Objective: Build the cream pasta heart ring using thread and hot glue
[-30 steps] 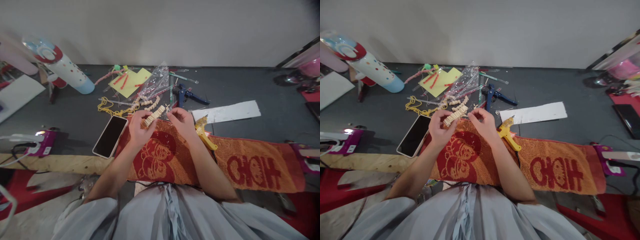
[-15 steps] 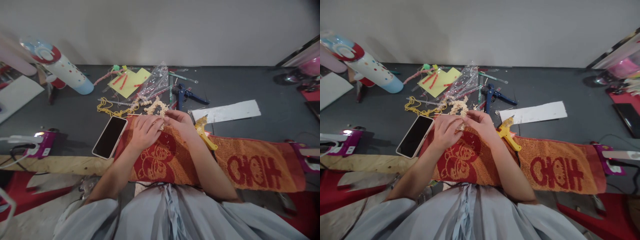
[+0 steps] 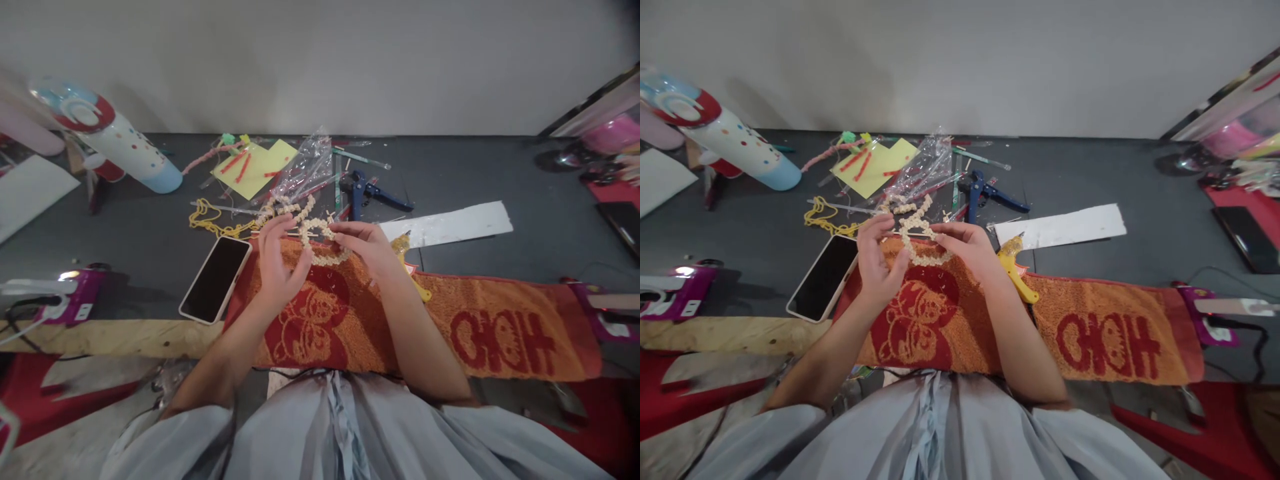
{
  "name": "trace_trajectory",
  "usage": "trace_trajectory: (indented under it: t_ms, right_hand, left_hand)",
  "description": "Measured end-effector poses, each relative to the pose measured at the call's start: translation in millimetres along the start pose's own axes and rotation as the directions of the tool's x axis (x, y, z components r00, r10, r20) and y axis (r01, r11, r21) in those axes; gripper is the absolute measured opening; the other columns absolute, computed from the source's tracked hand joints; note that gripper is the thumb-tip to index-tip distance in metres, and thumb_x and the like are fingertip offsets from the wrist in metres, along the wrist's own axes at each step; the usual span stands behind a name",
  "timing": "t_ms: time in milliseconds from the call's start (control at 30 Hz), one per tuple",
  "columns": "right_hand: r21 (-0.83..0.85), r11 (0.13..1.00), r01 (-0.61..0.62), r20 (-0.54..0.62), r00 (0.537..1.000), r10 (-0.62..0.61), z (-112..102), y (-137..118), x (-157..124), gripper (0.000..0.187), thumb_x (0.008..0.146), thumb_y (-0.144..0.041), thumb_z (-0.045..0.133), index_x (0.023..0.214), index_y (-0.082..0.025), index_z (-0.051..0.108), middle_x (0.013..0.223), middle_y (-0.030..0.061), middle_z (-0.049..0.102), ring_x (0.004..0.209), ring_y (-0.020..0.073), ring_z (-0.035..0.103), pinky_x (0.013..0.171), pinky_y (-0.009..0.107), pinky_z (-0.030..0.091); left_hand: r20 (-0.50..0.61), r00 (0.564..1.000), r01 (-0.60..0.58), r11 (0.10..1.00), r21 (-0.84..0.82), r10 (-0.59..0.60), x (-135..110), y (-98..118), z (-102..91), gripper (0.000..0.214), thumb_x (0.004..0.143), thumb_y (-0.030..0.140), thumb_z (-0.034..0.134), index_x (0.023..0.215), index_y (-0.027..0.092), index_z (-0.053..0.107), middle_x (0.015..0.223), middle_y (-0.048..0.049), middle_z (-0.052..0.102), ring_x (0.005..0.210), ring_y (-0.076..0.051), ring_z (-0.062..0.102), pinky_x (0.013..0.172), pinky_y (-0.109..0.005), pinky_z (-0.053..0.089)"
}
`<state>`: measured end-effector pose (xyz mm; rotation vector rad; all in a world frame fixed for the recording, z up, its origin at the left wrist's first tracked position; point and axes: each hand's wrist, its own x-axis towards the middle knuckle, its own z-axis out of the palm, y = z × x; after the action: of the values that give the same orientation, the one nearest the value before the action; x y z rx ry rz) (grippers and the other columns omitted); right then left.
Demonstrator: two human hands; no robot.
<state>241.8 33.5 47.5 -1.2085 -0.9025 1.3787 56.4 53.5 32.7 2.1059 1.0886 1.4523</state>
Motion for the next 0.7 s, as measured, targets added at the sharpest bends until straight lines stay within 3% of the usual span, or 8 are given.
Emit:
trace_trajectory:
  t_ms: [67,133,267,333,467,700]
  right_hand:
    - [-0.054,0.999,-0.005,0.022,1.000,0.006,-2.4,-1.3,-0.4,0.028,0.070,-0.036,0.077,0.094,-0.021,0.078,0.075,0.0009,0.072,0.066,0.0123,0.062,0.069,0.030,0.051]
    - [-0.083,0.996,-0.021,0.040,0.999,0.024,-4.5,-1.3,-0.1,0.030,0.071,-0.036,0.077,0.096,-0.021,0.077,0.077,0.0015,0.072,0.068,0.0128,0.062,0.070,0.030,0.051]
    - [-0.126,0.992,-0.022,0.040,0.999,0.027,-6.7,1.0,1.6,0.030,0.071,-0.040,0.077,0.093,-0.020,0.076,0.074,0.0015,0.069,0.067,0.0126,0.061,0.068,0.030,0.049]
    - [-0.148,0.989,0.005,0.048,0.999,0.003,-6.6,2.3,2.1,0.030,0.072,-0.042,0.076,0.092,-0.020,0.075,0.071,0.0005,0.067,0.065,0.0124,0.059,0.065,0.029,0.048]
    - [-0.179,0.982,0.053,0.067,0.997,-0.042,-4.2,3.2,1.4,0.029,0.077,-0.040,0.073,0.100,-0.023,0.072,0.065,-0.0028,0.061,0.059,0.0109,0.053,0.059,0.027,0.043]
    - [-0.307,0.940,0.147,0.144,0.984,-0.107,-2.4,0.5,-0.9,0.023,0.080,-0.039,0.069,0.094,-0.021,0.071,0.082,0.0008,0.066,0.067,0.0118,0.056,0.062,0.027,0.044]
  left_hand:
    - [0.089,0.977,0.210,0.958,-0.194,-0.196,0.3,-2.4,3.7,0.040,0.089,0.044,0.058,0.121,0.022,0.053,0.125,-0.0117,0.060,0.117,-0.023,0.058,0.095,-0.039,0.050]
    - [0.193,0.921,0.387,0.853,-0.349,-0.339,0.8,-4.1,7.0,0.038,0.088,0.046,0.059,0.116,0.021,0.055,0.115,-0.0106,0.065,0.109,-0.021,0.063,0.092,-0.037,0.052]
    - [0.348,0.789,0.614,0.642,-0.459,-0.506,3.2,-2.4,8.0,0.039,0.079,0.040,0.070,0.110,0.020,0.058,0.102,-0.0075,0.068,0.096,-0.019,0.066,0.084,-0.033,0.054]
    - [0.370,0.766,0.643,0.628,-0.439,-0.526,4.8,0.1,6.3,0.040,0.073,0.035,0.075,0.107,0.020,0.061,0.102,-0.0067,0.068,0.095,-0.018,0.065,0.080,-0.030,0.054]
    - [0.342,0.800,0.599,0.698,-0.394,-0.494,7.5,4.7,3.4,0.037,0.066,0.029,0.080,0.099,0.020,0.064,0.103,-0.0052,0.068,0.093,-0.016,0.064,0.078,-0.026,0.052]
    - [0.353,0.794,0.604,0.711,-0.361,-0.495,8.5,4.8,2.3,0.027,0.069,0.028,0.077,0.092,0.018,0.067,0.092,-0.0032,0.068,0.081,-0.014,0.062,0.070,-0.023,0.050]
